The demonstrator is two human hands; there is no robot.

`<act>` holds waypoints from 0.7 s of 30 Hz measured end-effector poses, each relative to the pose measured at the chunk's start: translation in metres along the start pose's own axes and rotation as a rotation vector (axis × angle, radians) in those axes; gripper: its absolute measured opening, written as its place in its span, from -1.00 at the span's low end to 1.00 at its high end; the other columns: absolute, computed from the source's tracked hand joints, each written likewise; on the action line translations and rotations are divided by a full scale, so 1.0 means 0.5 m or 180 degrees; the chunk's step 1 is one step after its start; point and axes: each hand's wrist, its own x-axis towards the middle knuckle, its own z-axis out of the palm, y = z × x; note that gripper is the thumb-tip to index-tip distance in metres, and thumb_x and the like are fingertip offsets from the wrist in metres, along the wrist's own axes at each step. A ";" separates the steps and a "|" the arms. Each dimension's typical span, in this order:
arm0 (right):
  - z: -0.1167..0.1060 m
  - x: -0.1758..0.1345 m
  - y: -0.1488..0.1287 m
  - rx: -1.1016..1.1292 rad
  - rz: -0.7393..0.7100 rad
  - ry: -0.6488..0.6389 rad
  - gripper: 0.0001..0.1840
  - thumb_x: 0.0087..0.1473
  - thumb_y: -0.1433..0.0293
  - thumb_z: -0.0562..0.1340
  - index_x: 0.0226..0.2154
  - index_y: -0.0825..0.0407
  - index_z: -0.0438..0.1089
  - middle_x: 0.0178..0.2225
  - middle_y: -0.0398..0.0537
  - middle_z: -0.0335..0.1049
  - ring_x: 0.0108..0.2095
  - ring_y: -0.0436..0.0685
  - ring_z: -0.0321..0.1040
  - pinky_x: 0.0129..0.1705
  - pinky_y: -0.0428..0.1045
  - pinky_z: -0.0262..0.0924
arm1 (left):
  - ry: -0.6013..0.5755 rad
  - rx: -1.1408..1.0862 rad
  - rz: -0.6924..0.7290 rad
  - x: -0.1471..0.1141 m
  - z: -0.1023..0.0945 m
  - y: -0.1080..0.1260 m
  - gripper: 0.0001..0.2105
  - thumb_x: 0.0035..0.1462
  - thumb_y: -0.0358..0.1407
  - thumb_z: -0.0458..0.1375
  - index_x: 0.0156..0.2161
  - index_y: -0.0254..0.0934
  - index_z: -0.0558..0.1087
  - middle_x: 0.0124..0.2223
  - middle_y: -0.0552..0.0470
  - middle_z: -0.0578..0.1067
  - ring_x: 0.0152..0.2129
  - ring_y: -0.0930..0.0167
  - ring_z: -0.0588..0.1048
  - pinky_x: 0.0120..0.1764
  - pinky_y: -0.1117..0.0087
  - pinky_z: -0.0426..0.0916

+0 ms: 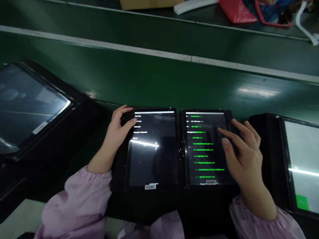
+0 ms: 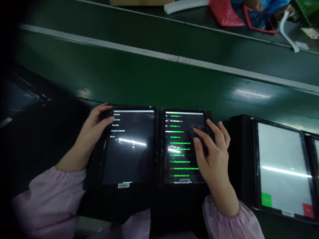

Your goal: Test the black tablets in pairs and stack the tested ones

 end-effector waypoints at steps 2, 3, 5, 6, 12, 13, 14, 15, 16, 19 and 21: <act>-0.002 -0.004 0.001 0.0028 -0.0019 -0.0042 -0.70 0.44 0.24 0.19 0.03 -0.16 0.62 0.29 0.07 0.45 0.41 0.52 0.22 0.36 0.55 0.21 | -0.0007 -0.0036 -0.0010 -0.001 -0.001 0.002 -0.67 0.14 -0.08 0.29 0.00 -0.06 0.55 0.36 -0.09 0.41 0.40 0.09 0.31 0.46 -0.02 0.12; -0.003 -0.005 0.001 0.0040 -0.0044 -0.0073 -0.71 0.43 0.25 0.20 0.02 -0.16 0.63 0.29 0.06 0.45 0.42 0.52 0.21 0.35 0.56 0.22 | -0.0008 -0.0042 -0.0007 -0.001 -0.001 0.003 -0.68 0.14 -0.09 0.28 0.00 -0.06 0.55 0.36 -0.08 0.41 0.41 0.10 0.29 0.47 -0.01 0.09; -0.002 -0.005 -0.001 0.0045 -0.0119 -0.0141 -0.71 0.43 0.26 0.20 0.02 -0.16 0.64 0.31 0.04 0.43 0.43 0.52 0.19 0.35 0.56 0.22 | -0.0003 -0.0061 0.0000 -0.002 0.000 0.004 -0.69 0.14 -0.10 0.27 -0.01 -0.06 0.55 0.35 -0.08 0.42 0.42 0.09 0.27 0.48 -0.02 0.06; -0.001 -0.004 -0.003 0.0039 -0.0157 -0.0170 -0.70 0.44 0.26 0.20 0.03 -0.16 0.64 0.32 0.04 0.42 0.43 0.52 0.17 0.35 0.57 0.22 | 0.0008 -0.0074 0.0005 -0.002 0.001 0.004 -0.69 0.14 -0.11 0.27 -0.01 -0.07 0.55 0.35 -0.08 0.43 0.43 0.08 0.26 0.48 -0.03 0.04; 0.018 -0.006 -0.011 -0.0014 -0.0254 -0.0155 -0.62 0.47 0.19 0.13 0.04 -0.12 0.64 0.35 0.07 0.37 0.46 0.54 0.10 0.35 0.60 0.19 | -0.0200 0.0037 0.0030 -0.005 -0.014 -0.001 -0.61 0.14 -0.14 0.29 0.09 -0.06 0.53 0.40 -0.10 0.35 0.47 0.06 0.18 0.50 -0.04 -0.02; 0.020 -0.007 -0.009 -0.0022 -0.0280 -0.0160 -0.61 0.48 0.18 0.12 0.04 -0.11 0.64 0.36 0.08 0.36 0.47 0.56 0.08 0.34 0.61 0.19 | -0.0315 0.0026 0.0023 -0.004 -0.020 -0.003 -0.57 0.13 -0.14 0.29 0.12 -0.07 0.52 0.42 -0.11 0.32 0.48 0.05 0.17 0.50 -0.05 -0.02; 0.021 -0.008 -0.007 -0.0028 -0.0297 -0.0168 -0.61 0.48 0.17 0.12 0.03 -0.10 0.65 0.36 0.08 0.36 0.48 0.57 0.06 0.33 0.61 0.20 | -0.0440 0.0007 0.0007 -0.004 -0.027 -0.005 -0.53 0.12 -0.14 0.30 0.15 -0.06 0.50 0.45 -0.11 0.29 0.48 0.03 0.16 0.49 -0.08 0.00; 0.021 -0.008 -0.004 -0.0025 -0.0295 -0.0169 -0.62 0.47 0.18 0.13 0.03 -0.11 0.64 0.36 0.08 0.37 0.48 0.56 0.07 0.33 0.60 0.22 | -0.0567 -0.0004 -0.0013 -0.003 -0.033 -0.007 -0.49 0.10 -0.13 0.30 0.18 -0.06 0.48 0.47 -0.11 0.25 0.48 0.01 0.16 0.48 -0.11 0.02; 0.020 -0.008 -0.001 -0.0009 -0.0273 -0.0160 -0.63 0.47 0.19 0.14 0.04 -0.12 0.64 0.35 0.06 0.38 0.47 0.55 0.10 0.32 0.58 0.25 | -0.0680 0.0003 -0.0033 -0.001 -0.037 -0.009 -0.44 0.08 -0.13 0.31 0.21 -0.05 0.46 0.50 -0.11 0.22 0.49 -0.01 0.15 0.47 -0.14 0.04; 0.011 -0.004 0.011 0.0092 -0.0116 -0.0057 -0.67 0.45 0.22 0.17 0.09 -0.16 0.60 0.29 0.05 0.46 0.40 0.48 0.25 0.28 0.49 0.34 | -0.0884 0.0144 -0.0054 0.002 -0.041 -0.012 -0.29 0.01 -0.09 0.38 0.30 -0.02 0.39 0.55 -0.12 0.13 0.51 -0.05 0.08 0.46 -0.21 0.04; 0.002 -0.001 0.017 0.0156 -0.0029 0.0027 -0.66 0.45 0.21 0.17 0.12 -0.15 0.58 0.24 0.08 0.50 0.34 0.47 0.34 0.24 0.45 0.38 | -0.0909 0.0126 -0.0080 -0.002 -0.039 -0.006 -0.22 -0.03 -0.05 0.41 0.33 -0.02 0.36 0.57 -0.13 0.08 0.52 -0.05 0.04 0.46 -0.23 0.03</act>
